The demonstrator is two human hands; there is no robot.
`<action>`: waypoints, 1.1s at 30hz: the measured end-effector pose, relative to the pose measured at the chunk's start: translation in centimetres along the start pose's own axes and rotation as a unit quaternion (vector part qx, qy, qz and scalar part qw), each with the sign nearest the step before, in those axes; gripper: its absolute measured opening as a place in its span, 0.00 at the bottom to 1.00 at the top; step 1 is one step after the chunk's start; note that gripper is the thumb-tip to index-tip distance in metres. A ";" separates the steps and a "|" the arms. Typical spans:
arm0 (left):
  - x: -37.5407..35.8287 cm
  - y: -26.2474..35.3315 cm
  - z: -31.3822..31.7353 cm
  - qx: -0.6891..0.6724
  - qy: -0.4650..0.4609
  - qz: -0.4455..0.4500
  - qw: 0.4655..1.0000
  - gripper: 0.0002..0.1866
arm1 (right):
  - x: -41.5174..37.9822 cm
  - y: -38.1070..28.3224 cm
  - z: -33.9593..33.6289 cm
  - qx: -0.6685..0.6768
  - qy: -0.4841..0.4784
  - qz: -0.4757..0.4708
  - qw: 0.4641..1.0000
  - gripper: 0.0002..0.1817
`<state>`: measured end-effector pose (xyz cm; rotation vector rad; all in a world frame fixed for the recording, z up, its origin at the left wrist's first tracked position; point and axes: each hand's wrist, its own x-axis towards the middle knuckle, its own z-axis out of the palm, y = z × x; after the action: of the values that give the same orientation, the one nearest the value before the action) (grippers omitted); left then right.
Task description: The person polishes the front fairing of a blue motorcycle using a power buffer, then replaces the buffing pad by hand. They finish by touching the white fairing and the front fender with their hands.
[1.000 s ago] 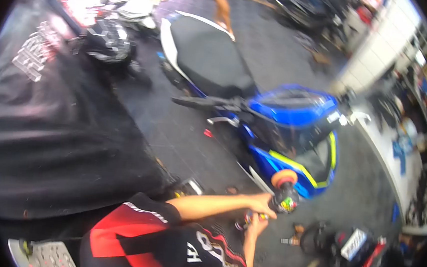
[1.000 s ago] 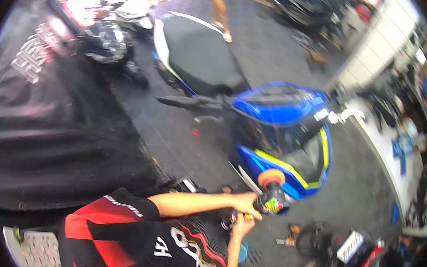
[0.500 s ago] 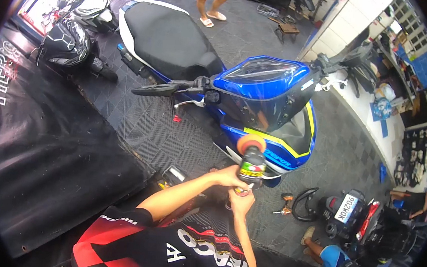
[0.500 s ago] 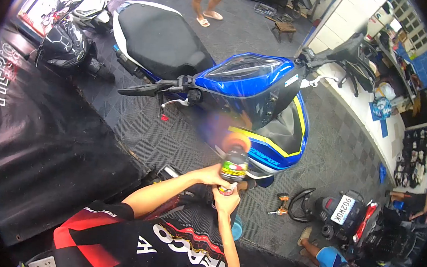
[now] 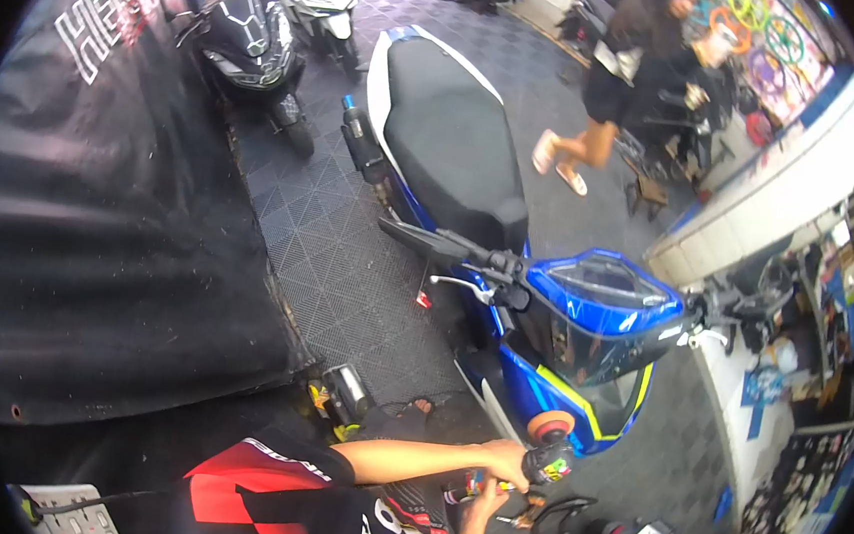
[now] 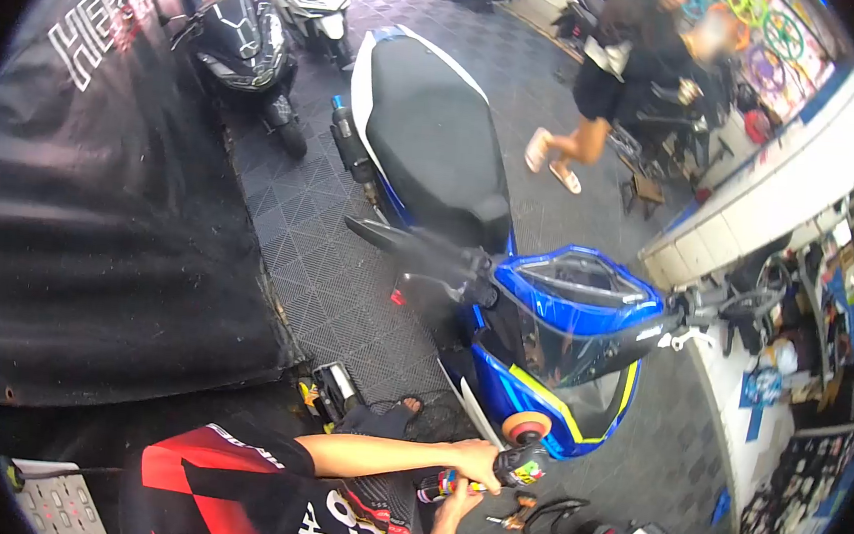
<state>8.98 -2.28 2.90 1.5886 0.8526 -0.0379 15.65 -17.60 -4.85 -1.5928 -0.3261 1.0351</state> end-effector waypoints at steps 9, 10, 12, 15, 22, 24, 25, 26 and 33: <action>-0.3 -5.3 -0.9 -0.279 0.022 0.155 0.947 0.29 | 2.5 -1.8 1.7 -0.296 -0.001 -0.099 0.950 0.23; 1.5 -5.6 0.6 -0.206 0.034 0.105 0.972 0.30 | 1.2 -4.2 2.5 -0.175 -0.001 -0.024 0.984 0.22; 1.4 -2.0 0.5 -0.116 0.010 0.102 0.988 0.31 | 2.4 -0.8 -0.4 -0.067 0.006 -0.044 0.997 0.21; 3.7 0.7 2.2 0.005 -0.094 0.016 0.995 0.32 | 0.2 -3.0 -1.5 0.095 0.030 0.060 0.993 0.18; 7.3 1.9 5.9 0.057 -0.106 0.038 0.992 0.39 | 2.1 1.0 -5.3 0.167 0.055 0.086 0.981 0.16; 7.9 3.2 6.7 0.029 -0.100 0.036 0.994 0.36 | 3.4 3.7 -7.0 0.137 0.071 0.065 0.986 0.18; 8.4 3.0 7.4 0.000 -0.099 0.048 0.994 0.34 | 3.5 3.7 -7.3 0.135 0.070 0.067 0.986 0.17; 9.2 2.5 8.6 -0.055 -0.071 0.068 0.994 0.32 | 3.8 3.7 -7.7 0.147 0.071 0.073 0.984 0.18; 13.0 4.7 12.0 -0.009 -0.085 0.017 0.996 0.35 | 4.9 -0.4 -10.7 0.244 0.059 0.148 0.957 0.17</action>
<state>26.15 -6.05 -2.20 1.5584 0.6919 -0.1377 26.66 -21.09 -7.07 -1.2630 0.2477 1.1348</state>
